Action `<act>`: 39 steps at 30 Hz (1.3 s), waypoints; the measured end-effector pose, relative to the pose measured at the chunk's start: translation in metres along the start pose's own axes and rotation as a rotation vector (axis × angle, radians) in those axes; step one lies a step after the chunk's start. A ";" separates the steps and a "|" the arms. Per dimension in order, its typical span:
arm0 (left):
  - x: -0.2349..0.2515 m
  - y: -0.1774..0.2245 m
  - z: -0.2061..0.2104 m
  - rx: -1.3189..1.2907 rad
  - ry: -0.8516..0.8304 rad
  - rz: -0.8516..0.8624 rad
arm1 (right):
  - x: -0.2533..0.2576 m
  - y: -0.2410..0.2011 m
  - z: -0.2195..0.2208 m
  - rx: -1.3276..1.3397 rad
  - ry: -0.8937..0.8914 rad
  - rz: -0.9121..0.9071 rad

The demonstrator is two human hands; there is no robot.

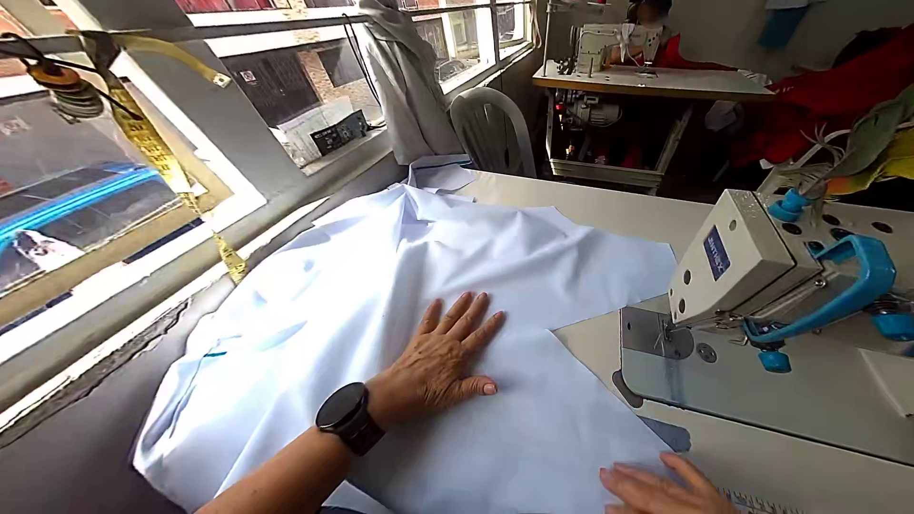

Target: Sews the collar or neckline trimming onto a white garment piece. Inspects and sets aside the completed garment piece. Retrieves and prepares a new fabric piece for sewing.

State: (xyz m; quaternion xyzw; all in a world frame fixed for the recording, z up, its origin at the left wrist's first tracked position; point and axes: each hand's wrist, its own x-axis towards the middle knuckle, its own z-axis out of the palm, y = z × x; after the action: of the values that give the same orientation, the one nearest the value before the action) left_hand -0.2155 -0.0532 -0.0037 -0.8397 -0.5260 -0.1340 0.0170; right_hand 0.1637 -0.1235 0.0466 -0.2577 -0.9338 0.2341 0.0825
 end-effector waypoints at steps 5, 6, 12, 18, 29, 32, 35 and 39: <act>0.040 0.026 -0.006 -0.289 0.120 -0.022 | 0.066 0.033 0.002 -0.155 0.585 0.013; 0.052 0.029 -0.003 -0.315 0.137 0.035 | 0.079 0.029 0.007 -0.164 0.600 -0.015; 0.060 0.001 0.018 -0.231 0.083 0.233 | 0.132 0.055 0.013 -0.224 0.453 0.092; 0.039 -0.012 0.011 -0.332 0.146 0.144 | 0.141 0.088 -0.006 -0.220 0.213 0.166; 0.054 -0.012 0.009 -0.436 0.391 0.152 | 0.158 0.059 -0.007 -0.170 0.315 0.213; 0.061 -0.020 -0.019 -0.554 0.453 0.112 | 0.166 0.067 0.009 -0.245 0.561 0.110; 0.056 -0.028 -0.054 -0.526 0.473 0.118 | 0.153 0.069 0.008 -0.236 0.698 0.047; 0.039 -0.035 -0.097 -0.598 0.360 0.160 | 0.111 0.062 -0.020 0.120 0.681 -0.028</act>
State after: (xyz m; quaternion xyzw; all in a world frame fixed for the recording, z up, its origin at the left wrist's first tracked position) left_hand -0.2506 -0.0194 0.0953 -0.8089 -0.3849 -0.4260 -0.1266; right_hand 0.1023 -0.0108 0.0385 -0.3027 -0.8408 0.1883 0.4075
